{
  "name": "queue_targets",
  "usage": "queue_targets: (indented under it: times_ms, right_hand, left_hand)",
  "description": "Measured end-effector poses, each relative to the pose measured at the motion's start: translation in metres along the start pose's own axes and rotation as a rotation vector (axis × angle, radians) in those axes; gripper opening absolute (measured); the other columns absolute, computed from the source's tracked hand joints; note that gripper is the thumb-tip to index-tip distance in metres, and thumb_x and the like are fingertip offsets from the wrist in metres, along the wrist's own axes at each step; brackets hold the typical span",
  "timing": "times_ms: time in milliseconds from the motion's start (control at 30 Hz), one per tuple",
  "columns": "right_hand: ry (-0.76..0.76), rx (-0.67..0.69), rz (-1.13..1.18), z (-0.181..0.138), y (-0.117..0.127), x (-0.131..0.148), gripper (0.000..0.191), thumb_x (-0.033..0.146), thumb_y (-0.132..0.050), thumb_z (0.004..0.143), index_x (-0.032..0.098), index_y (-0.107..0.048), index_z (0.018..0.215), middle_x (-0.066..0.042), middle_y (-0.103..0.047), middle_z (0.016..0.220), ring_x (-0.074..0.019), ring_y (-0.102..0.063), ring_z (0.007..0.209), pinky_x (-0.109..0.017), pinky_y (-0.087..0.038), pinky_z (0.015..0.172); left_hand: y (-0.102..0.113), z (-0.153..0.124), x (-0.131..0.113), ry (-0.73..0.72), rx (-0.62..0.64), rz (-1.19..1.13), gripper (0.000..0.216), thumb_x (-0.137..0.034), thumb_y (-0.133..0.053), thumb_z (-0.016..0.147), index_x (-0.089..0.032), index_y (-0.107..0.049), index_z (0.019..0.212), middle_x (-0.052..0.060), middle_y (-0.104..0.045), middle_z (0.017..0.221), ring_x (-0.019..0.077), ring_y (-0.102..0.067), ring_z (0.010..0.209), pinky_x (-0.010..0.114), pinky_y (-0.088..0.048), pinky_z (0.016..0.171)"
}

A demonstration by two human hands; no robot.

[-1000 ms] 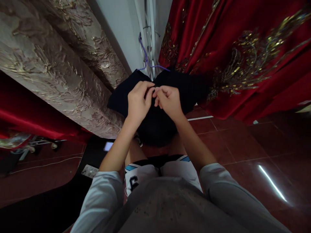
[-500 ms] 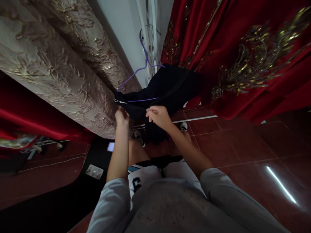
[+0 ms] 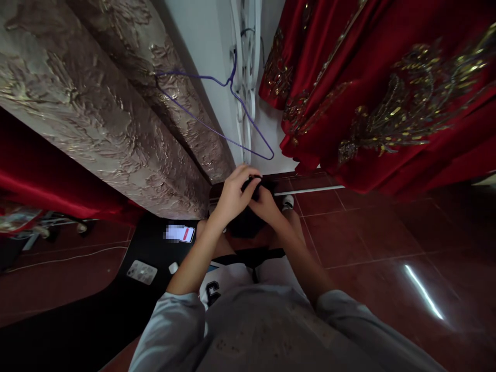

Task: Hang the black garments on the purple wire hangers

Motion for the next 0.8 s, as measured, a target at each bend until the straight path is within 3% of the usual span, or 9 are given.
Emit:
queue_targets:
  times_ms: [100, 200, 300, 400, 500, 600, 700, 800]
  right_hand:
    - [-0.122, -0.036, 0.117, 0.022, 0.004, 0.015, 0.034, 0.052, -0.063, 0.08, 0.019, -0.064, 0.081, -0.003, -0.064, 0.076, -0.0212, -0.06, 0.076, -0.036, -0.053, 0.074]
    - [-0.184, 0.085, 0.232, 0.037, 0.015, 0.035, 0.025, 0.043, -0.064, 0.076, 0.02, -0.066, 0.083, -0.002, -0.064, 0.076, -0.0201, -0.06, 0.075, -0.034, -0.052, 0.071]
    - [-0.026, 0.337, 0.135, 0.048, 0.026, 0.066, 0.018, 0.034, -0.061, 0.077, 0.02, -0.068, 0.086, -0.004, -0.067, 0.085, -0.0214, -0.063, 0.084, -0.036, -0.055, 0.083]
    - [0.21, 0.467, -0.033, 0.067, 0.028, 0.09, 0.024, 0.024, -0.053, 0.082, 0.02, -0.072, 0.097, -0.005, -0.071, 0.098, -0.0231, -0.066, 0.097, -0.039, -0.054, 0.097]
    - [0.338, 0.299, -0.162, 0.1, 0.024, 0.081, 0.038, 0.017, -0.051, 0.085, 0.022, -0.072, 0.116, -0.005, -0.073, 0.116, -0.0251, -0.065, 0.119, -0.042, -0.048, 0.112]
    - [0.27, 0.065, -0.256, 0.126, 0.028, 0.043, 0.038, 0.018, -0.051, 0.088, 0.02, -0.071, 0.12, -0.008, -0.073, 0.119, -0.0276, -0.063, 0.126, -0.047, -0.045, 0.117]
    - [0.225, -0.046, -0.309, 0.123, 0.052, 0.012, 0.028, 0.021, -0.052, 0.088, 0.019, -0.072, 0.108, -0.008, -0.074, 0.102, -0.0286, -0.069, 0.106, -0.049, -0.054, 0.103]
    - [0.277, -0.08, -0.338, 0.099, 0.087, 0.01, 0.015, 0.028, -0.058, 0.087, 0.02, -0.07, 0.09, -0.004, -0.069, 0.084, -0.0251, -0.067, 0.086, -0.043, -0.058, 0.086]
  left_hand:
    - [0.011, -0.005, 0.01, 0.015, -0.076, -0.078, 0.026, -0.04, -0.049, 0.106, -0.021, -0.062, 0.118, 0.011, -0.065, 0.122, 0.0219, -0.061, 0.119, 0.037, -0.047, 0.107]
    - [0.036, -0.02, 0.03, 0.123, 0.137, -0.219, 0.043, -0.048, -0.039, 0.109, -0.021, -0.05, 0.141, 0.01, -0.07, 0.114, 0.0215, -0.067, 0.108, 0.038, -0.051, 0.101]
    - [0.052, -0.042, 0.04, 0.199, 0.355, -0.199, 0.046, -0.047, -0.052, 0.105, -0.021, -0.05, 0.143, 0.009, -0.072, 0.109, 0.0224, -0.069, 0.105, 0.038, -0.053, 0.101]
    - [0.043, -0.061, 0.045, 0.23, 0.398, -0.125, 0.046, -0.044, -0.065, 0.098, -0.021, -0.056, 0.137, 0.011, -0.068, 0.127, 0.026, -0.065, 0.12, 0.041, -0.05, 0.107]
    - [0.022, -0.075, 0.056, 0.322, 0.405, -0.094, 0.035, -0.049, -0.06, 0.098, -0.017, -0.064, 0.112, 0.007, -0.072, 0.1, 0.0224, -0.068, 0.092, 0.035, -0.056, 0.084]
    - [0.02, -0.086, 0.073, 0.405, 0.493, 0.08, 0.037, -0.053, -0.056, 0.098, -0.017, -0.062, 0.088, 0.002, -0.065, 0.076, 0.017, -0.061, 0.07, 0.029, -0.049, 0.066]
    - [0.049, -0.093, 0.094, 0.469, 0.602, 0.314, 0.03, -0.045, -0.059, 0.093, -0.019, -0.062, 0.08, 0.004, -0.066, 0.073, 0.018, -0.061, 0.068, 0.029, -0.047, 0.065]
    - [0.1, -0.085, 0.106, 0.509, 0.556, 0.429, 0.026, -0.036, -0.052, 0.092, -0.02, -0.056, 0.071, 0.005, -0.063, 0.07, 0.019, -0.059, 0.066, 0.032, -0.049, 0.067]
Point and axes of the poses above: each hand's wrist, its own z-axis towards the middle knuckle, its own y-axis out of the back of the hand, x = y × z, the point moved 2 cm from there along z, towards the middle knuckle
